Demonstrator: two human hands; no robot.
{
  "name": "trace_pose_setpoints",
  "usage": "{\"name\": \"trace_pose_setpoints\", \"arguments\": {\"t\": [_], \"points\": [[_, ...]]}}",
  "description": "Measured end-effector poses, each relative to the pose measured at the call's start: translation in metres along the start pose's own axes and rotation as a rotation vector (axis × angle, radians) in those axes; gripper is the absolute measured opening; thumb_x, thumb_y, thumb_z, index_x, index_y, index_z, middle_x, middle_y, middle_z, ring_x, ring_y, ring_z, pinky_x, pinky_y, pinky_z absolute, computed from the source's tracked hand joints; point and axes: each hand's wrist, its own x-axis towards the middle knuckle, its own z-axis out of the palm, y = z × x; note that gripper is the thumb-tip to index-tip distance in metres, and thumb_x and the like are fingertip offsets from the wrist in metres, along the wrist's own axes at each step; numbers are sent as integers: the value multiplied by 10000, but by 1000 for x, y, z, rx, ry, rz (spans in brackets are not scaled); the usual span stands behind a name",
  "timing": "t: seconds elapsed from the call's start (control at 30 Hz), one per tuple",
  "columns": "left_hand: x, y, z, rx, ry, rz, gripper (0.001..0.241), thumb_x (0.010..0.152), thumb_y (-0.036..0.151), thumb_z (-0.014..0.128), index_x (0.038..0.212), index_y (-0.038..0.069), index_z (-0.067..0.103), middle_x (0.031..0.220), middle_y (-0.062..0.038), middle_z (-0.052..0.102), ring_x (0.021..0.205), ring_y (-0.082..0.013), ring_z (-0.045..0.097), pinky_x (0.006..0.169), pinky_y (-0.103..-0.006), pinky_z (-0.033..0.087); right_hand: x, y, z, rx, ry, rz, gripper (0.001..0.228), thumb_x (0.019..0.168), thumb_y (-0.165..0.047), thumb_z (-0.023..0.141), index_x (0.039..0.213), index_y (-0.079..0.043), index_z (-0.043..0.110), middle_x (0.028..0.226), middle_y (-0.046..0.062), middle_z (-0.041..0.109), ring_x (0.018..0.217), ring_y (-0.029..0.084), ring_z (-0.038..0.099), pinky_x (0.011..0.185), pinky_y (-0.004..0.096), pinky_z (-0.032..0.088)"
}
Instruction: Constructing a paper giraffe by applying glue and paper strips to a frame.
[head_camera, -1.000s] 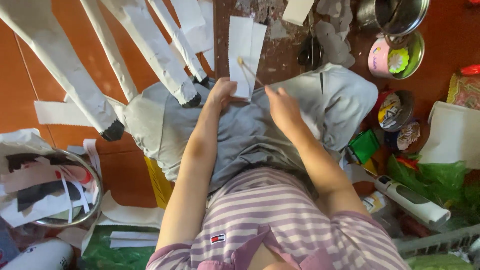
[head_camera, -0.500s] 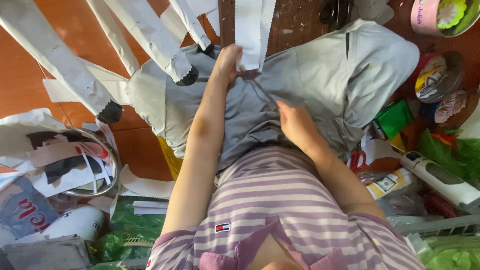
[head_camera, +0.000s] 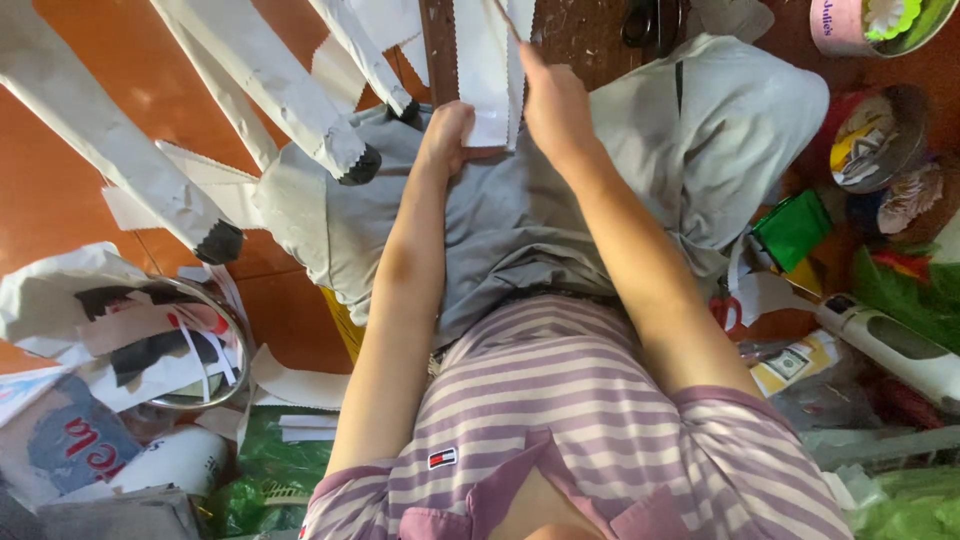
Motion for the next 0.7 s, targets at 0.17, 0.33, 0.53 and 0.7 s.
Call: {"name": "trace_pose_setpoints", "arguments": {"t": [0.17, 0.33, 0.53, 0.7], "points": [[19, -14, -14, -20, 39, 10, 323, 935, 117, 460, 1157, -61, 613, 1085, -210, 703, 942, -383, 736, 794, -591, 636, 23, -10, 9, 48, -50, -20, 585, 842, 78, 551, 1420, -12, 574, 876, 279, 692, 862, 475, 671, 772, 555, 527], [20, -18, -15, -69, -43, 87, 301, 921, 93, 467, 1110, -77, 627, 1040, -216, 715, 904, -365, 748, 801, -565, 643, -5, 16, -2, 66, 59, 44, 514, 907, 47, 530, 1414, -8, 591, 877, 289, 688, 838, 470, 683, 742, 549, 531], [16, -16, -13, 2, 58, 25, 292, 895, 117, 479, 1100, -28, 627, 986, -157, 715, 890, -359, 740, 727, -581, 659, -25, 17, -19, -24, -65, -48, 473, 944, 48, 523, 1397, -43, 626, 863, 315, 673, 808, 474, 670, 714, 560, 525], [-6, -12, -12, 837, 404, 422, 303, 972, 173, 608, 1150, -59, 689, 940, -233, 766, 858, -280, 757, 799, -386, 579, 8, 3, 12, -63, 16, -62, 468, 970, 31, 540, 1429, -38, 604, 900, 271, 694, 833, 448, 676, 708, 538, 540]]}}
